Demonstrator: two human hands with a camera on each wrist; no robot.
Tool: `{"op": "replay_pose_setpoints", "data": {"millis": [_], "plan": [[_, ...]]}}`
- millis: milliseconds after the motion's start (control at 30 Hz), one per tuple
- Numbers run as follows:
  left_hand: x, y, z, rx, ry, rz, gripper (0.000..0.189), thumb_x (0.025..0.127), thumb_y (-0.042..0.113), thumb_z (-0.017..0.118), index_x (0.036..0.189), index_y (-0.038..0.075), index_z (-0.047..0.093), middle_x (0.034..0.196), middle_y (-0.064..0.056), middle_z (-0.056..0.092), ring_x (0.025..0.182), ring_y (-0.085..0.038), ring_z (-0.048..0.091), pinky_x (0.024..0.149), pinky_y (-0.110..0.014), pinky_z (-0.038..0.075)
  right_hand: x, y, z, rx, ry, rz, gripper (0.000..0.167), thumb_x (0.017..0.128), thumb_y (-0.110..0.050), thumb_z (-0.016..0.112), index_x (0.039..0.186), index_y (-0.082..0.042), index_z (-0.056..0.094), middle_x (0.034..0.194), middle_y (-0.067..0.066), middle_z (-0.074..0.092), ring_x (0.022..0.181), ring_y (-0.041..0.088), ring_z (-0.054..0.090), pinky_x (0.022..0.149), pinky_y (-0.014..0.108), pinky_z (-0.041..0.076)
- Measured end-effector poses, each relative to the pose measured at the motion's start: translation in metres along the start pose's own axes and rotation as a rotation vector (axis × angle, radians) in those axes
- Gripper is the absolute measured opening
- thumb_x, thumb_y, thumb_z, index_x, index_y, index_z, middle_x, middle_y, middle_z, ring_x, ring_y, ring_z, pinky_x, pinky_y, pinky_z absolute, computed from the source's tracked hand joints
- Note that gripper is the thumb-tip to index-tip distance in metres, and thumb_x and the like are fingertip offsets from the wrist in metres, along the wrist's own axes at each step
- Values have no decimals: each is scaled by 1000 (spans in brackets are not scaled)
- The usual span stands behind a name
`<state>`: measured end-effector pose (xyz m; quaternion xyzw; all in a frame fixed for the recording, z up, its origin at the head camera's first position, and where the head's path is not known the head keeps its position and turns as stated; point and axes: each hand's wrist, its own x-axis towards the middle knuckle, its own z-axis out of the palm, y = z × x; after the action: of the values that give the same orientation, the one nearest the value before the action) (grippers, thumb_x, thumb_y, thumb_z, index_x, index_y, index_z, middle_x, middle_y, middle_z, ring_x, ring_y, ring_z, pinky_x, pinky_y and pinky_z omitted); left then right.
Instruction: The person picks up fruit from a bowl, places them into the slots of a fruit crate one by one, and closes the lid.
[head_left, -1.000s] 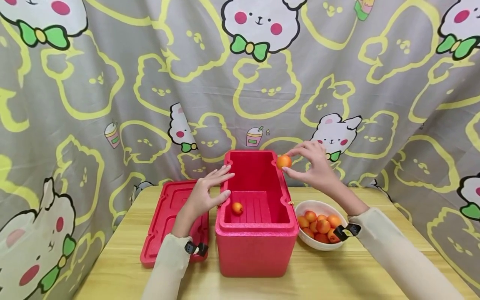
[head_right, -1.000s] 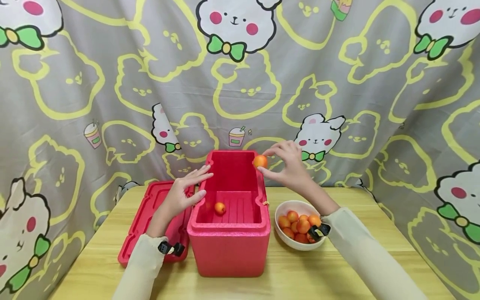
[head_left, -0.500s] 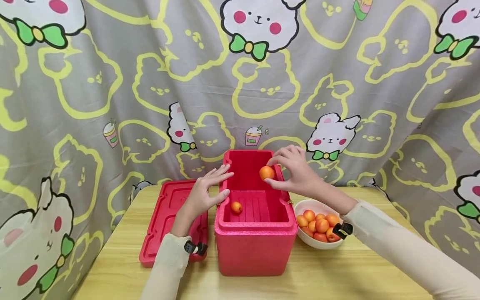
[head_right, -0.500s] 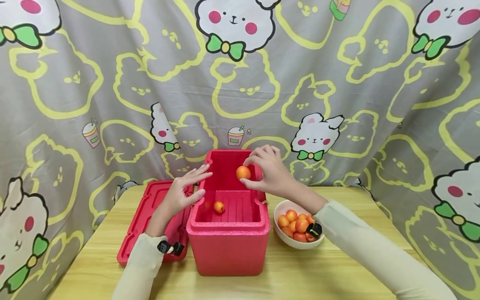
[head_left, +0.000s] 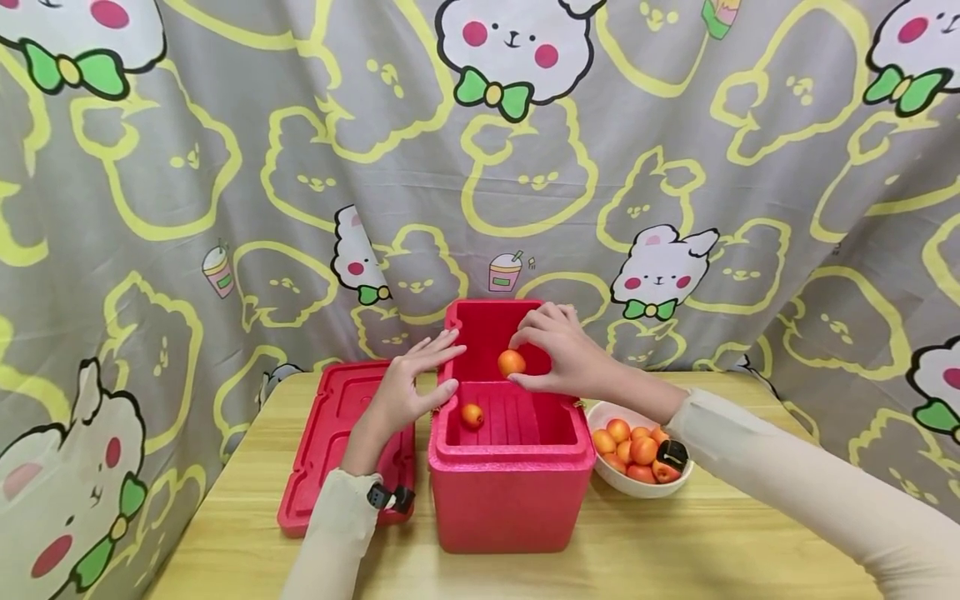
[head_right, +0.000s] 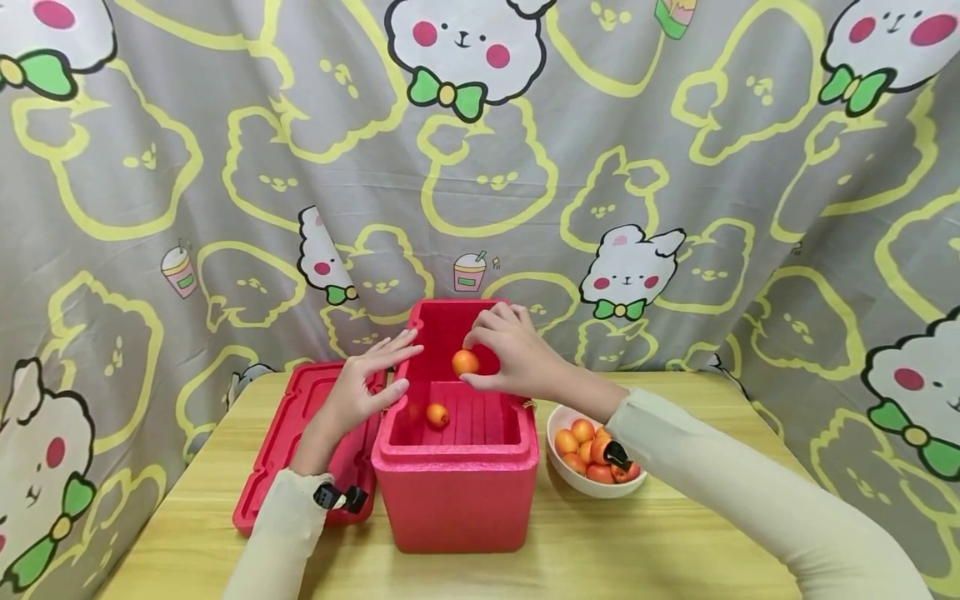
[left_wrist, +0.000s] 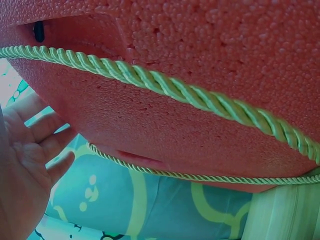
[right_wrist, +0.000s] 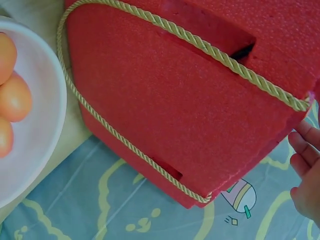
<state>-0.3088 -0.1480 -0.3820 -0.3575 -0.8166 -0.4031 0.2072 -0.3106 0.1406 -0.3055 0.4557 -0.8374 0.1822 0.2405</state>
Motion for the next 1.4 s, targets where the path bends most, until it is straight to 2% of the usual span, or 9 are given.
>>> {"op": "replay_pose_setpoints", "data": {"millis": [200, 433, 733, 967, 1400], "plan": [[0, 0, -2, 0, 0, 2, 54, 89, 28, 69, 141, 16, 63, 157, -6, 50, 150, -23, 41, 124, -57, 29, 4, 0, 7, -18, -35, -11, 35, 74, -29, 88, 98, -11, 72, 102, 2, 66, 102, 17, 52, 93, 46, 38], [0, 0, 0, -4, -7, 7, 54, 90, 29, 69, 141, 15, 63, 155, -14, 51, 150, -26, 42, 122, -60, 29, 3, -1, 12, -12, -47, -3, 35, 73, -30, 89, 99, -12, 72, 101, 2, 66, 100, 16, 52, 88, 43, 38], [0, 0, 0, 1, -6, 12, 53, 90, 28, 69, 141, 13, 63, 156, -9, 50, 150, -25, 42, 123, -59, 29, 2, -2, 14, -17, -59, 37, 40, 74, -31, 89, 104, -11, 73, 105, 3, 66, 102, 17, 52, 89, 43, 39], [-1, 0, 1, 7, -4, 1, 54, 90, 28, 69, 142, 14, 62, 157, -7, 49, 151, -25, 40, 123, -60, 28, 1, -3, 15, -48, -49, 37, 42, 73, -32, 89, 105, -11, 72, 107, 3, 65, 103, 18, 52, 93, 45, 38], [-2, -1, 1, 0, -5, -4, 54, 90, 28, 69, 143, 16, 61, 157, -10, 49, 151, -24, 40, 123, -60, 28, 2, -2, 18, -62, -26, 11, 45, 71, -31, 91, 106, -11, 71, 107, 3, 65, 104, 18, 53, 91, 45, 38]]}}
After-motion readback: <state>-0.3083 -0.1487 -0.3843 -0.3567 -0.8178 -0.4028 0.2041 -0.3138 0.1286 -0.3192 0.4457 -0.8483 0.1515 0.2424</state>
